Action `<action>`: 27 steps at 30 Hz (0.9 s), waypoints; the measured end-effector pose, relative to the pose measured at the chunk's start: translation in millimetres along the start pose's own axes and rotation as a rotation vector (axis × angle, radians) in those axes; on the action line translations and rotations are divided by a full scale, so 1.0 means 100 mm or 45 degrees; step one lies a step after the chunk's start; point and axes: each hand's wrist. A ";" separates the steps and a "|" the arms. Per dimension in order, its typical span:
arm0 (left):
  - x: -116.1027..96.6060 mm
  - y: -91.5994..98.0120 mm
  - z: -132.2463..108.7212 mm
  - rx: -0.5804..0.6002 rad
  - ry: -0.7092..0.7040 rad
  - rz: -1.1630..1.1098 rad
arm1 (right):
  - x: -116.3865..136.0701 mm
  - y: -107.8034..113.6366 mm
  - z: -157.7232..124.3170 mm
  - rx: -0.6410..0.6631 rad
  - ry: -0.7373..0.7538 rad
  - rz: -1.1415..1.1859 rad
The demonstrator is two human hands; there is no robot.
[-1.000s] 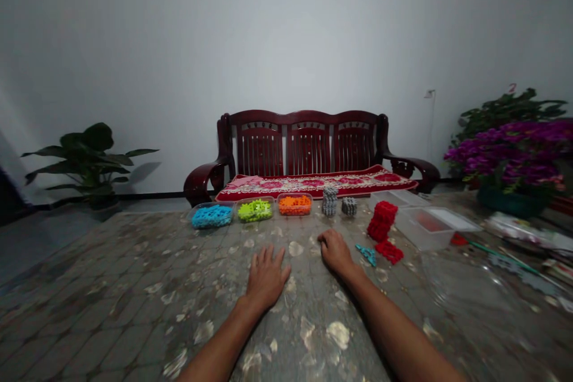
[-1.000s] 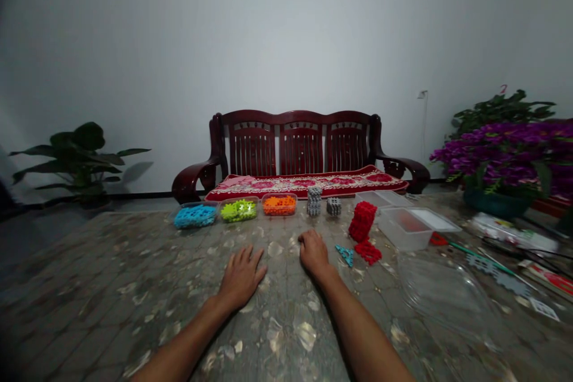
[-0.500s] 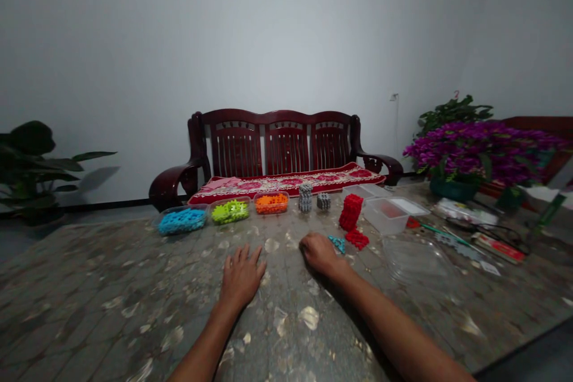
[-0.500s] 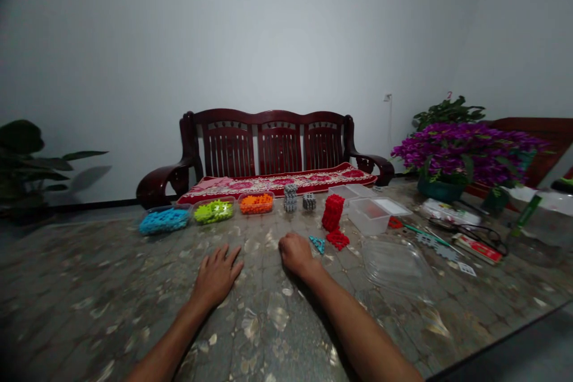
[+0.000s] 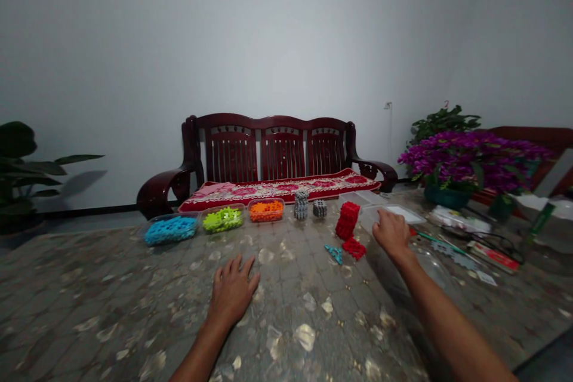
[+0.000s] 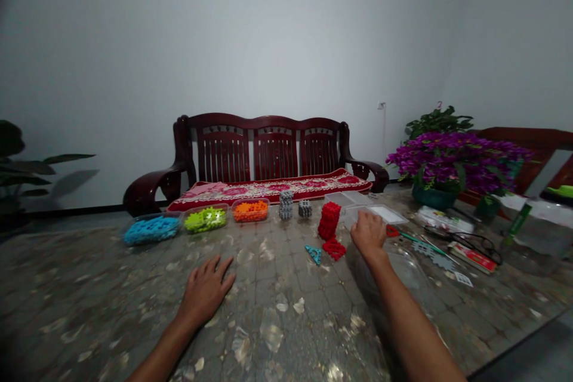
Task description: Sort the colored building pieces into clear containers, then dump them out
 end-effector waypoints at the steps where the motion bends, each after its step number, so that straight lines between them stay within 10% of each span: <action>1: 0.00 -0.01 0.00 -0.005 -0.001 0.003 | -0.04 -0.03 0.02 0.022 -0.003 -0.008; 12: 0.03 -0.02 0.00 0.001 0.002 -0.040 | -0.38 -0.09 0.33 0.114 -0.027 -0.111; 17: 0.07 -0.09 0.02 -0.038 -0.008 -0.110 | -0.43 0.19 0.43 -0.345 -0.048 -0.036; 22: 0.17 -0.24 0.08 -0.192 0.032 -0.312 | 0.12 0.55 0.23 -0.661 0.334 0.371; 27: 0.27 -0.23 0.08 -0.591 0.074 -0.693 | 1.03 0.55 -0.33 -0.420 0.840 0.849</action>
Point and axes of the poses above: each hand's wrist, its own z-axis towards the middle knuckle, its own y-axis out of the back of the hand, x = y × z, and after that the axes turned 10 degrees about -z, right-handed
